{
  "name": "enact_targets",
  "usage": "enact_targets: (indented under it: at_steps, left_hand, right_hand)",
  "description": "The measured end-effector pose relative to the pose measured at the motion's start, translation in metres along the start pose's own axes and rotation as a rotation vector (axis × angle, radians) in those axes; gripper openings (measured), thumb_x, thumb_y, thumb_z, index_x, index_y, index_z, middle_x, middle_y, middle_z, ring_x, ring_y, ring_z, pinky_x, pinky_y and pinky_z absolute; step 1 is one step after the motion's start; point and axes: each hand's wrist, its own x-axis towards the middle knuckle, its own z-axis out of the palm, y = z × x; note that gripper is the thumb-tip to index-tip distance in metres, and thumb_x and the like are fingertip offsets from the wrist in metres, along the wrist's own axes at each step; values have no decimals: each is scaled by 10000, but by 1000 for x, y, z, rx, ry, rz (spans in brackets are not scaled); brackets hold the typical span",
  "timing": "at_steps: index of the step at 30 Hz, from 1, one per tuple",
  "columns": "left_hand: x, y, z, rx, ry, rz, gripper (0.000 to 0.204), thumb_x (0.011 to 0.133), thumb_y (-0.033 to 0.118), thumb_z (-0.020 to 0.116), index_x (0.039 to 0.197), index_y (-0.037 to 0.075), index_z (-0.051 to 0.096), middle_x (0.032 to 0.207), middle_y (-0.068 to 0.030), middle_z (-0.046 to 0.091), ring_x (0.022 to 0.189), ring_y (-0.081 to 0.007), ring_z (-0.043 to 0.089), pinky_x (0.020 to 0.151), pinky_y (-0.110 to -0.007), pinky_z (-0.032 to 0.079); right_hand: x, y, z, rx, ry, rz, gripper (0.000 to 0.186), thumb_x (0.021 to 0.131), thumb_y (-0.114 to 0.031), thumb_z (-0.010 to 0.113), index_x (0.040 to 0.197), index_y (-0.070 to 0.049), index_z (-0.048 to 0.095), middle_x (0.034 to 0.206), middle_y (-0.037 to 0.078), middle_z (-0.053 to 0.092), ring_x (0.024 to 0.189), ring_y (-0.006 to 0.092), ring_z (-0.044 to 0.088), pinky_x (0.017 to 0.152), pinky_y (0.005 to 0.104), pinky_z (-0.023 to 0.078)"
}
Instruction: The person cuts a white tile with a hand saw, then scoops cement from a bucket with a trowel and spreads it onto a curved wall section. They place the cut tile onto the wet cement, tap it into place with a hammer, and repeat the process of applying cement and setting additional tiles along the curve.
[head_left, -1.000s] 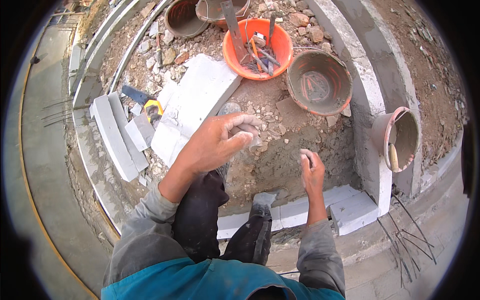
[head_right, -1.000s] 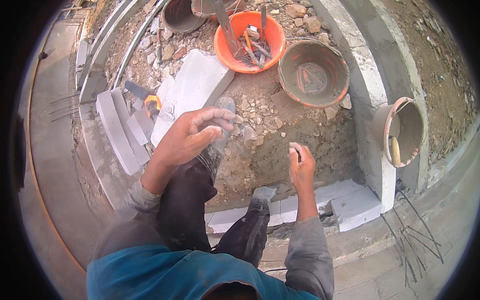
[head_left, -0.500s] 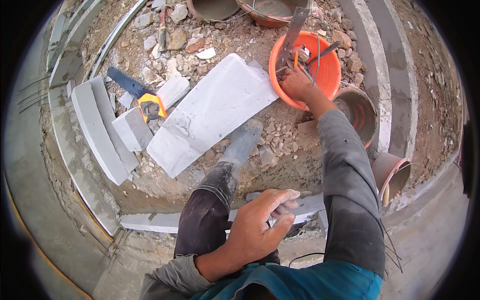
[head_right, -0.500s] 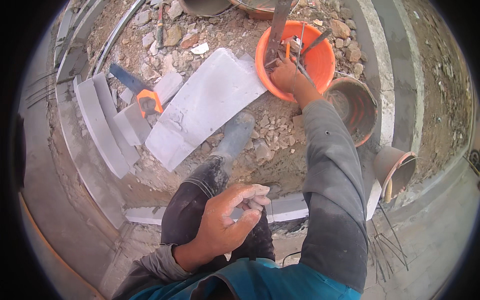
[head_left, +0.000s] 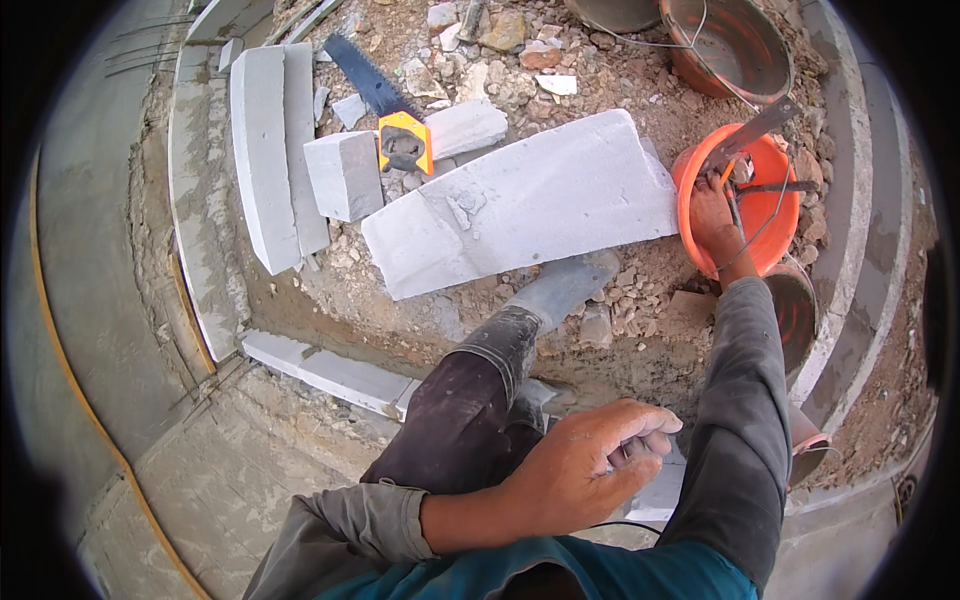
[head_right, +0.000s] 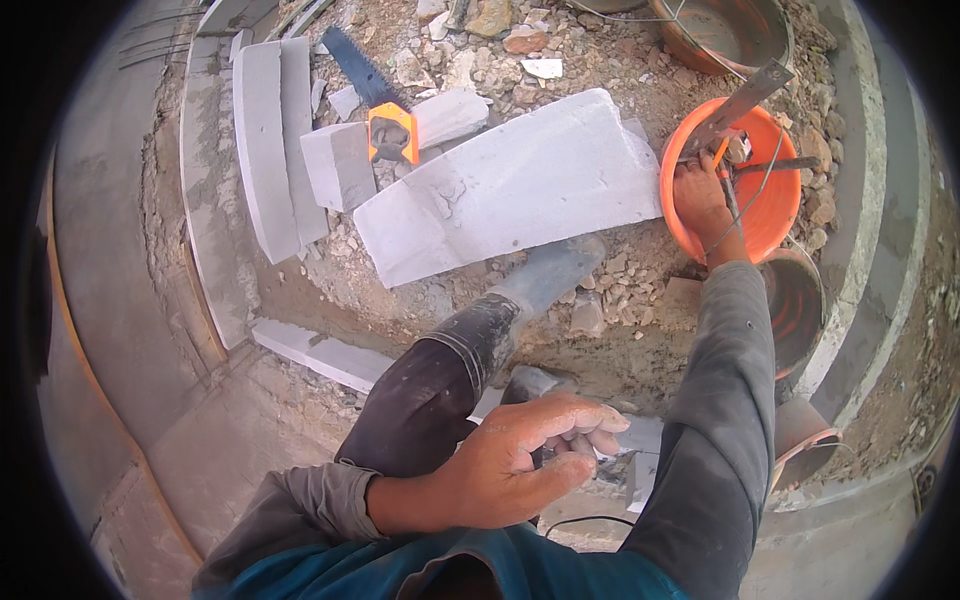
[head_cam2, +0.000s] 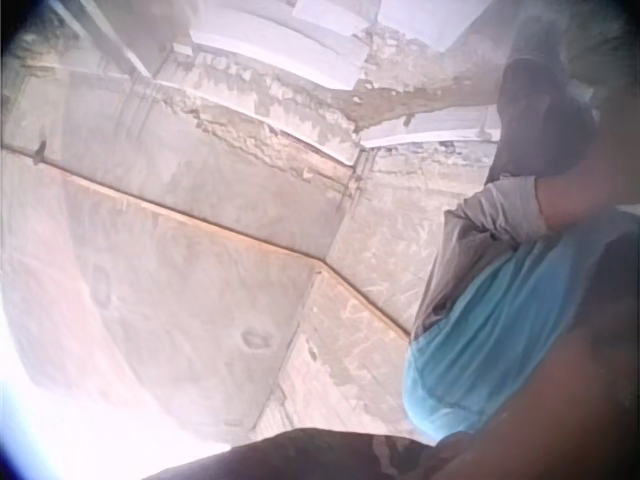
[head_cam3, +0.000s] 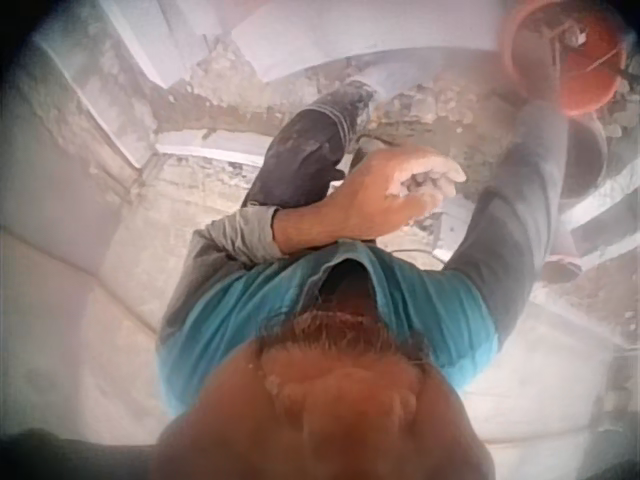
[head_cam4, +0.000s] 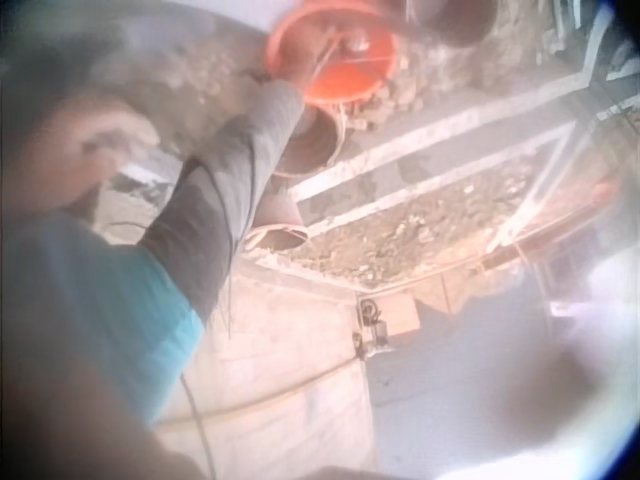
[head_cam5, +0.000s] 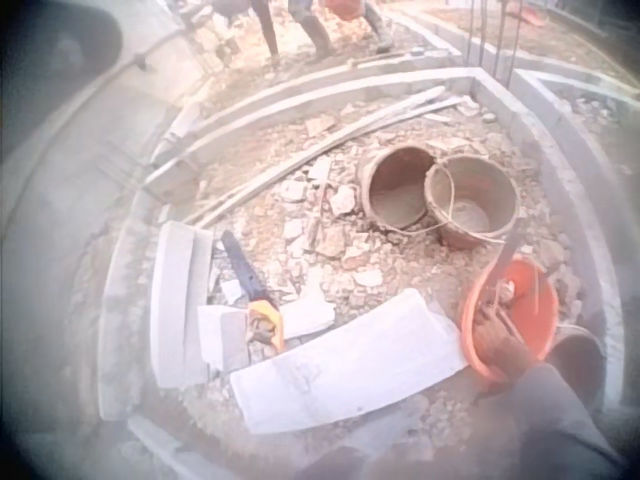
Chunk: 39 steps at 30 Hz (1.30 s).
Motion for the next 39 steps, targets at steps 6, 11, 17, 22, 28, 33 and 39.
enact_targets:
  at_steps: [6, 11, 17, 22, 28, 33, 39]
  left_hand:
    - [-8, -4, 3, 25, -33, -32, 362, 928, 134, 573, 1263, -2, 558, 1032, -121, 655, 892, -159, 627, 758, -292, 510]
    - [-12, 6, -2, -63, -49, -111, 370, 947, 125, 543, 1288, -18, 551, 1075, -120, 648, 911, -144, 619, 817, -285, 500]
    - [9, 24, -61, 132, 227, 444, 344, 961, 131, 536, 1217, -97, 568, 1031, -145, 641, 920, -174, 636, 827, -309, 526]
    - [200, 18, -248, 432, 697, 482, 327, 938, 130, 536, 1194, -60, 608, 1092, -138, 675, 863, -139, 650, 760, -273, 536]
    - [358, -12, -417, 1191, 1001, 130, 530, 844, 232, 624, 1299, -30, 557, 1231, -282, 594, 1162, -419, 557, 1026, -448, 434]
    - [419, -28, -475, 1193, 1042, 155, 624, 851, 280, 613, 1366, -47, 481, 1279, -305, 566, 1211, -438, 534, 1029, -459, 432]
    - [474, -6, -515, 1236, 1040, -167, 700, 841, 507, 553, 1126, -126, 638, 1115, -344, 639, 1119, -474, 595, 987, -473, 444]
  right_hand:
    - [-1, 0, 1, -46, -8, 57, 249, 884, -160, 505, 982, -81, 721, 1023, 111, 684, 1072, 245, 617, 1043, 454, 317]
    - [-3, -1, 1, 60, 1, 74, 264, 876, -132, 502, 1053, -41, 675, 1013, 138, 654, 1073, 273, 595, 1004, 467, 330]
    - [-5, -2, -1, -24, -73, 47, 255, 886, -186, 530, 1028, -108, 727, 963, 70, 686, 1092, 242, 592, 1030, 454, 312]
    - [-4, 0, -3, -36, -170, -25, 263, 901, -193, 530, 1064, -130, 726, 1061, 65, 658, 1075, 228, 591, 1006, 441, 294]
    - [-3, 7, -7, -25, -148, -120, 248, 873, -191, 533, 982, -118, 744, 966, 60, 670, 958, 216, 614, 979, 432, 301]
    - [-7, 21, -16, 208, 29, -160, 185, 848, -172, 537, 887, -82, 694, 848, 95, 634, 853, 225, 633, 954, 413, 341]
    - [-40, 41, -39, 1137, 225, 291, 130, 822, -23, 685, 943, -64, 661, 847, 61, 632, 785, 183, 634, 724, 362, 462]
